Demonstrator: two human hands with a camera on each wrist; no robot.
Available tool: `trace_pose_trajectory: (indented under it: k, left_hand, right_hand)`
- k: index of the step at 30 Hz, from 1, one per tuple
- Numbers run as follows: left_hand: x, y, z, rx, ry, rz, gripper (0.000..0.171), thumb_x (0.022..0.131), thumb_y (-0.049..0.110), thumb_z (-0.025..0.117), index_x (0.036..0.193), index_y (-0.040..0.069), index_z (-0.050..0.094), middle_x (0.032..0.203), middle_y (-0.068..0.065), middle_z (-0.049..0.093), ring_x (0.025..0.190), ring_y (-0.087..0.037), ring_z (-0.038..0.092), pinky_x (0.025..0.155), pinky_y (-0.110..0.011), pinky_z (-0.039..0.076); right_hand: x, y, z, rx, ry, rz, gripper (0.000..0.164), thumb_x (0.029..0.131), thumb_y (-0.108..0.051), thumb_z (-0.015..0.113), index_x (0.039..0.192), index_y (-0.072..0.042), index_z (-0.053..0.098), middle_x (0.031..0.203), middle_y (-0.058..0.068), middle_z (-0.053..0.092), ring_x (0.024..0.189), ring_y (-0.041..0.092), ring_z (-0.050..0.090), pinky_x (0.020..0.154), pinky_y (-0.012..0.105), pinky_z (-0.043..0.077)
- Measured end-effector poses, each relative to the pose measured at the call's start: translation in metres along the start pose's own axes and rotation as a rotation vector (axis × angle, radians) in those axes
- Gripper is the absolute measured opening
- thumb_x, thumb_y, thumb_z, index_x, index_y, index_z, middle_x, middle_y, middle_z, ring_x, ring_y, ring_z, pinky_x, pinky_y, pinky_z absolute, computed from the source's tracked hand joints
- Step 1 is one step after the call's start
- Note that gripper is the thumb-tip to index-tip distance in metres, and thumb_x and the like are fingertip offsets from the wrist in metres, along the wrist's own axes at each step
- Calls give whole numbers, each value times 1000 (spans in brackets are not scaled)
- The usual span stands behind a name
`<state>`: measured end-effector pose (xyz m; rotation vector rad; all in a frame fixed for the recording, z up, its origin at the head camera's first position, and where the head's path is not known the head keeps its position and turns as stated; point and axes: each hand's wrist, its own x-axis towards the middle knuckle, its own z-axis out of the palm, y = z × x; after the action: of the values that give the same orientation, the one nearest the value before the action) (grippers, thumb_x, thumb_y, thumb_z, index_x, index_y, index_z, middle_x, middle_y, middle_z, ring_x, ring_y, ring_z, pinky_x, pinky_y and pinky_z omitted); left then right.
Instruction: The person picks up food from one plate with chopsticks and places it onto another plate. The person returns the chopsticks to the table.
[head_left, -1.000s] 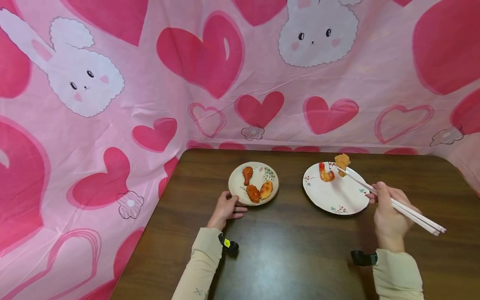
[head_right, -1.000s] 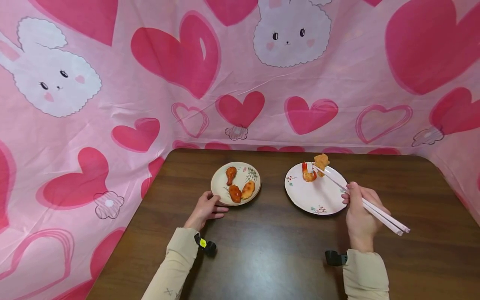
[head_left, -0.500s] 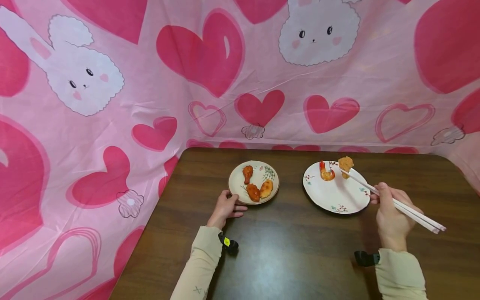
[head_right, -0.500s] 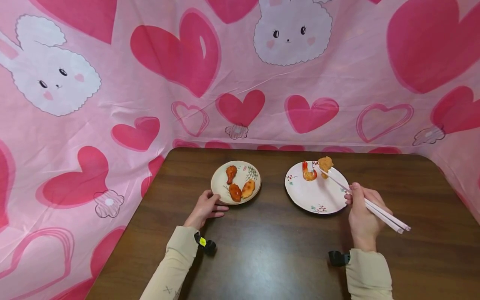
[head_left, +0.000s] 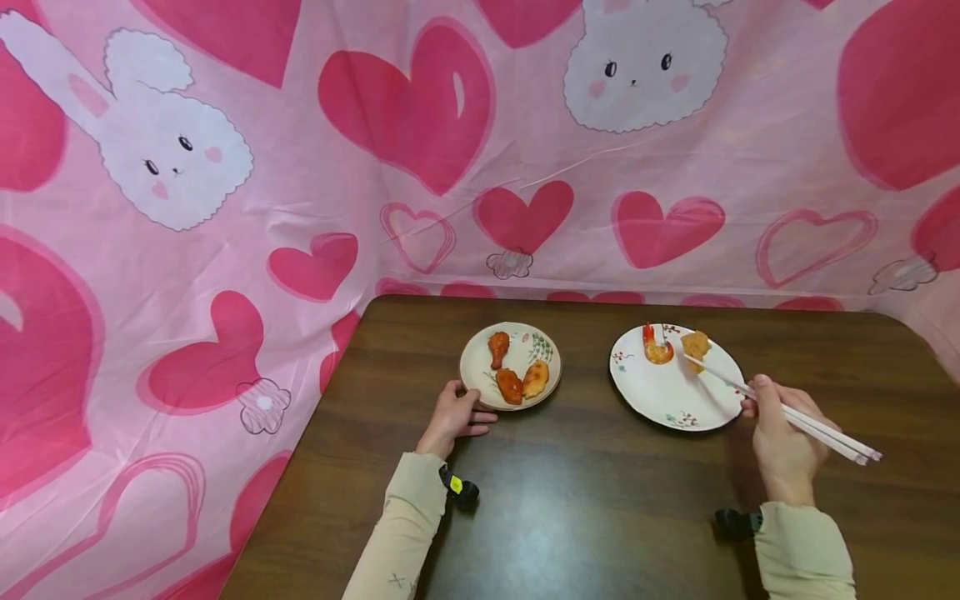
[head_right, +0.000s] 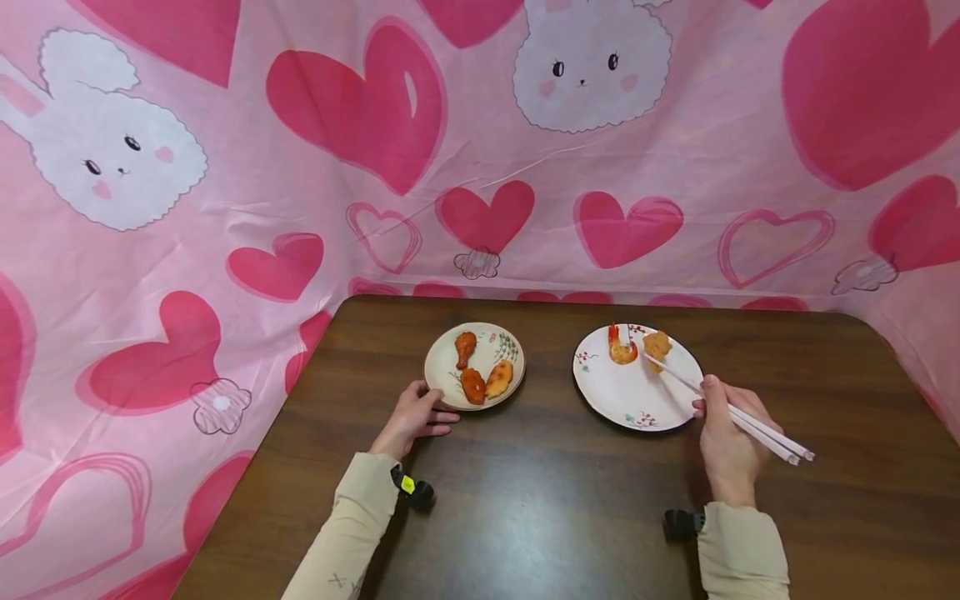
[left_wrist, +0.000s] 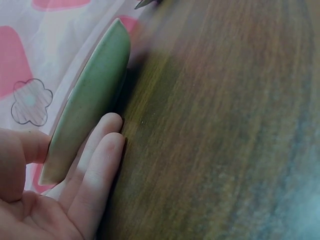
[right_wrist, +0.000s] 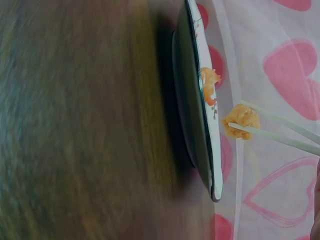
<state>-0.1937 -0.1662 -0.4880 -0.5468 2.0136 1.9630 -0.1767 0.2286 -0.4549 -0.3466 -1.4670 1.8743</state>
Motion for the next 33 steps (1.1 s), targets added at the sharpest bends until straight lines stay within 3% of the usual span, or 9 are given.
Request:
trace_pose_trajectory:
  k: [7, 15, 22, 25, 29, 33]
  left_hand:
    - [1, 0, -1, 6, -18, 9, 40, 92, 18, 42, 128, 5, 28, 94, -18, 66, 80, -28, 67, 64, -38, 56]
    - [-1, -1, 1, 4, 15, 9, 39, 91, 20, 43, 126, 8, 30, 91, -15, 67, 73, -22, 68, 61, -34, 56]
    - [-2, -1, 1, 0, 18, 14, 37, 91, 20, 42, 124, 8, 31, 89, -14, 67, 73, -22, 68, 60, -34, 56]
    - [-1, -1, 1, -5, 18, 13, 37, 91, 20, 43, 124, 8, 31, 89, -15, 67, 72, -22, 68, 59, -34, 56]
    - [-1, -1, 1, -5, 23, 8, 37, 91, 20, 43, 125, 8, 31, 89, -15, 67, 72, -21, 68, 59, -34, 56]
    - [-1, 0, 1, -1, 26, 6, 38, 91, 20, 42, 125, 8, 31, 89, -15, 67, 72, -21, 68, 59, -34, 56]
  right_hand:
    - [-3, -8, -1, -211, -46, -5, 22, 75, -13, 70, 87, 5, 69, 64, -7, 63, 47, 2, 57, 44, 10, 46]
    - [5, 5, -7, -489, -48, -6, 25, 78, -26, 67, 91, -5, 71, 67, -17, 58, 51, -6, 54, 46, 5, 42]
    - [6, 4, -4, -525, -73, -50, 26, 78, -25, 68, 90, -3, 71, 66, -18, 57, 53, -6, 53, 48, 4, 40]
    - [7, 5, -5, -600, -114, -118, 28, 80, -27, 65, 92, -3, 70, 66, -23, 54, 57, -8, 50, 50, 3, 38]
    - [7, 6, -3, -651, -201, -311, 26, 80, -24, 65, 86, 1, 70, 69, -22, 52, 60, -14, 47, 53, 1, 36]
    - [6, 8, 0, -621, -303, -578, 18, 77, -11, 67, 77, 6, 69, 69, 2, 59, 65, -21, 42, 59, -3, 33]
